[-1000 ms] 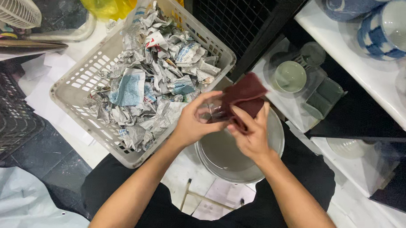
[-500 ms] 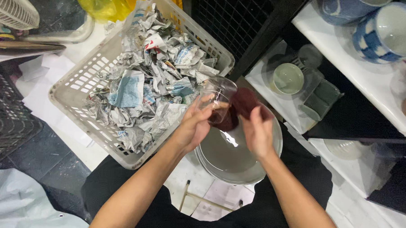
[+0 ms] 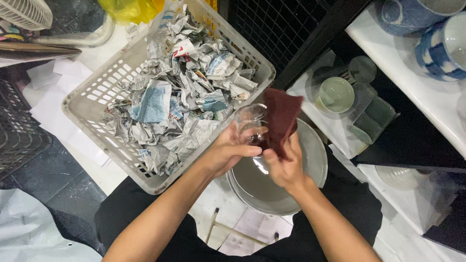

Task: The person washes a glass, a bowl, and a small cup in a bucket of water, then dries each with a cloth and places them on a nearby shelf.

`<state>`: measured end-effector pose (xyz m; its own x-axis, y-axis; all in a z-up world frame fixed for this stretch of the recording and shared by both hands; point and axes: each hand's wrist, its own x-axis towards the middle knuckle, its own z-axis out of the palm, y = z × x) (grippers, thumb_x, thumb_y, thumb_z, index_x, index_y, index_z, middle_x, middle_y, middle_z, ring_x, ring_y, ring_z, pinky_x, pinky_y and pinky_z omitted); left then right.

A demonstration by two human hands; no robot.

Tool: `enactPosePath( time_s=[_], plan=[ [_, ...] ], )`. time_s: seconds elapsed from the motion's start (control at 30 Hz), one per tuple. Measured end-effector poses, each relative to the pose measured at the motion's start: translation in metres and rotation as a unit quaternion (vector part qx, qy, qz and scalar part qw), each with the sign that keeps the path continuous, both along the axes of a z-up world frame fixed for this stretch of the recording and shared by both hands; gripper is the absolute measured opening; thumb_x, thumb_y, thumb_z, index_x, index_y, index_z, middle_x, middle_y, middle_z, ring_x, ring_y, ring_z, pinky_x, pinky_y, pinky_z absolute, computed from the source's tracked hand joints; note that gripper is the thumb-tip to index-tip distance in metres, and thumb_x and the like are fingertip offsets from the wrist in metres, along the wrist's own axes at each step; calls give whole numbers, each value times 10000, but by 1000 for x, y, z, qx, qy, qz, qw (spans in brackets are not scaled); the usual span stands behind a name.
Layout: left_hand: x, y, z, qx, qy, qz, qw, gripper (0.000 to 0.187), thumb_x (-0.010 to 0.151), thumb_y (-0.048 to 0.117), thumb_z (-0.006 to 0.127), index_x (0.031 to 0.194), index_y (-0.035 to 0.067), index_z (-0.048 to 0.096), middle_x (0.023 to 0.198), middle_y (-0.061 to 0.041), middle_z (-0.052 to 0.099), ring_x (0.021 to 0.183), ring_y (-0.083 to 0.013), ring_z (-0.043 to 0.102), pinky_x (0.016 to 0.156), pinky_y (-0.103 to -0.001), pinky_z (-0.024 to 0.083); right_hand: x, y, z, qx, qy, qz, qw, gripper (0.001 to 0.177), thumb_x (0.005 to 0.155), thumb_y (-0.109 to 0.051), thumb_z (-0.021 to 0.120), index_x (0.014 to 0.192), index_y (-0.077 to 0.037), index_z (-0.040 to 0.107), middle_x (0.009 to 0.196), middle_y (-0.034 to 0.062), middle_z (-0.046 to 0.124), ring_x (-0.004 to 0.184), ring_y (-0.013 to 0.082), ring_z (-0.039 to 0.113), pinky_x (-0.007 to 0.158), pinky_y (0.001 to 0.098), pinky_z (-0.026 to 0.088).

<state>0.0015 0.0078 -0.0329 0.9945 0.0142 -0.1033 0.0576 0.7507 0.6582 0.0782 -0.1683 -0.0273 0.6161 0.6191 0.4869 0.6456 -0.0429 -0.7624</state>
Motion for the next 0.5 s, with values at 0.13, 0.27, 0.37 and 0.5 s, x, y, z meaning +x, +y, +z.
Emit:
enactPosePath(
  time_s=[0.13,0.27,0.37,0.5],
  plan=[
    [-2,6,11,-37,24,1,999,856,803,43,750,1551,87,337,1454,-77,508,1302,-235,527,1103,-428,440,-1,2,4,2,-96,26,995,532,864,-249,832,1269,22,619,1426,271,505,1329,470,534,1101,526,454],
    [-3,5,7,-78,61,-9,995,740,899,137,747,1544,51,394,1421,-169,556,1323,-276,511,1127,-426,419,7,0,4,-41,-193,-5,980,408,730,3,798,1128,17,710,1240,241,646,1185,445,659,1018,492,558],
    [-3,5,-1,33,75,-44,996,721,876,194,762,1499,85,418,1428,-61,564,1354,-189,498,1148,-361,378,18,-12,7,-29,-209,-40,977,361,686,13,803,1033,-2,709,1110,247,701,1004,393,722,852,417,585],
    [-4,15,-11,123,94,-117,981,565,915,321,723,1402,81,567,1323,-16,607,1252,-140,525,1100,-310,381,23,-16,12,-22,-140,-115,983,375,758,107,733,1129,51,719,956,177,702,788,273,687,735,352,556]
  ],
)
